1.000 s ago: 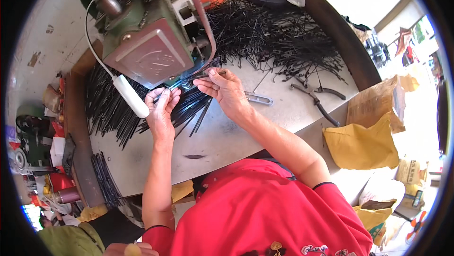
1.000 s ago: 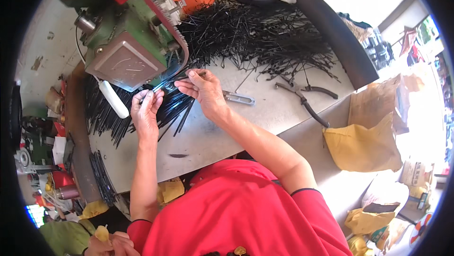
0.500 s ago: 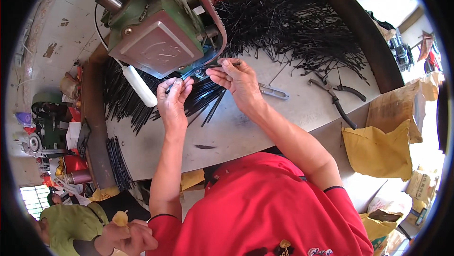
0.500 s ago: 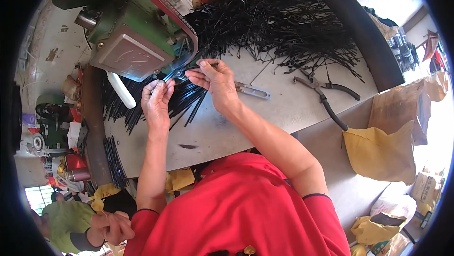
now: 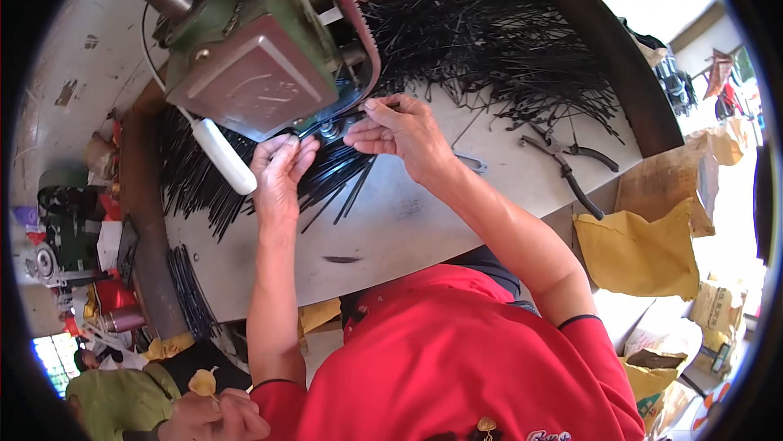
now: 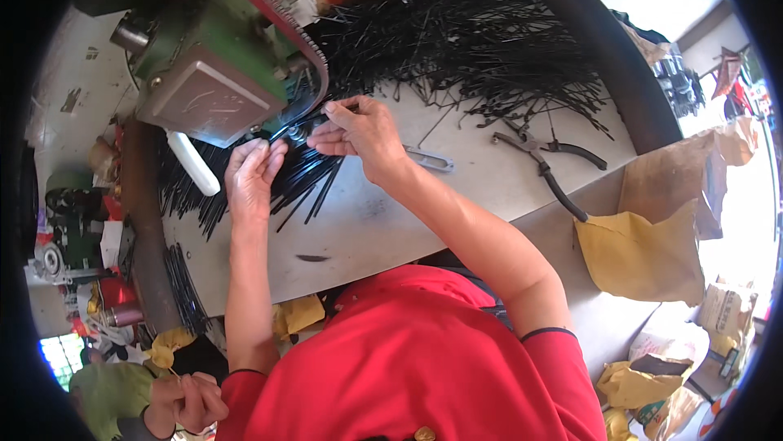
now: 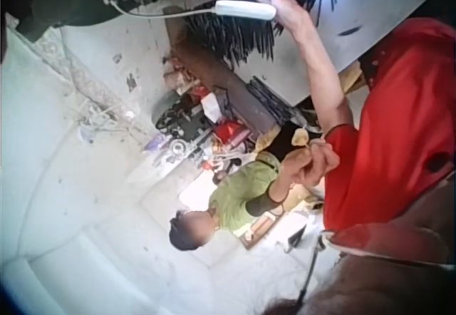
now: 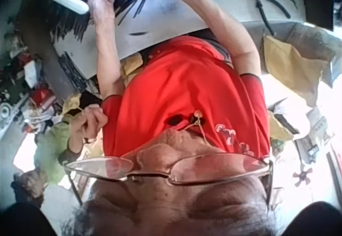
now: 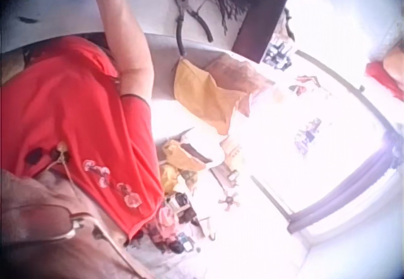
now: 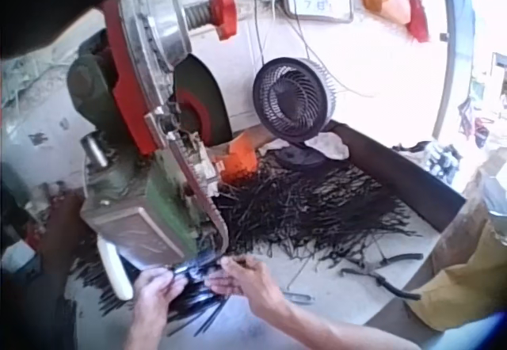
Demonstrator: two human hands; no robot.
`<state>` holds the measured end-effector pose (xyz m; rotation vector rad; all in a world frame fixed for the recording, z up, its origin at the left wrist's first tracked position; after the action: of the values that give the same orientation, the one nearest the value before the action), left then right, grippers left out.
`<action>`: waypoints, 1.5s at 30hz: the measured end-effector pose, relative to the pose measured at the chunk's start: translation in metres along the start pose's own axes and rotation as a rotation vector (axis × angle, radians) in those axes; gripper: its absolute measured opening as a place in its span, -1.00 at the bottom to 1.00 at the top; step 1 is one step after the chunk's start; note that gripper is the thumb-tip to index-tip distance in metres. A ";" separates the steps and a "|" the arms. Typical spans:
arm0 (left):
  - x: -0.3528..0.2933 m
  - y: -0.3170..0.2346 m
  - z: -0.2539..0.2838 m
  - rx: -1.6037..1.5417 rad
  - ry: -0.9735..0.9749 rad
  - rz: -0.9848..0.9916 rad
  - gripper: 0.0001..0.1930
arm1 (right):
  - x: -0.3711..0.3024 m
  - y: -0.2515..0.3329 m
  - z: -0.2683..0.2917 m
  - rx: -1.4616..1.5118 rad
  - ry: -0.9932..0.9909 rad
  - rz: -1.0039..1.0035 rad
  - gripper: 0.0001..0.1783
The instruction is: The person repeatedly picks up thin black metal rods from a pile on a workbench. They insert each rod into a stationary bending machine, press a lever to bend the rod, and then remove the bent piece. The process is repeated continuously throughout the clip.
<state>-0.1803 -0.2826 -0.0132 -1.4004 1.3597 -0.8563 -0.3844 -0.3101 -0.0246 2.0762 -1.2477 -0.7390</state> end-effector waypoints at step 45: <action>-0.039 0.030 0.007 -0.348 -0.135 0.161 -0.85 | -0.083 0.169 0.087 -2.161 -0.510 0.367 -0.95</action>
<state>-0.1881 -0.2403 -0.0383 -1.5540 1.5429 -0.4232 -0.5765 -0.3173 0.0539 -0.1067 -0.3005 -1.4042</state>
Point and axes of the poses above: each hand's wrist, its own x-axis towards the middle knuckle, its own z-axis out of the back of the hand, y = z × x, the point moved 10 cm from there along x, towards the middle knuckle, and after that the axes turned 9 degrees about y, right-handed, at the moved point
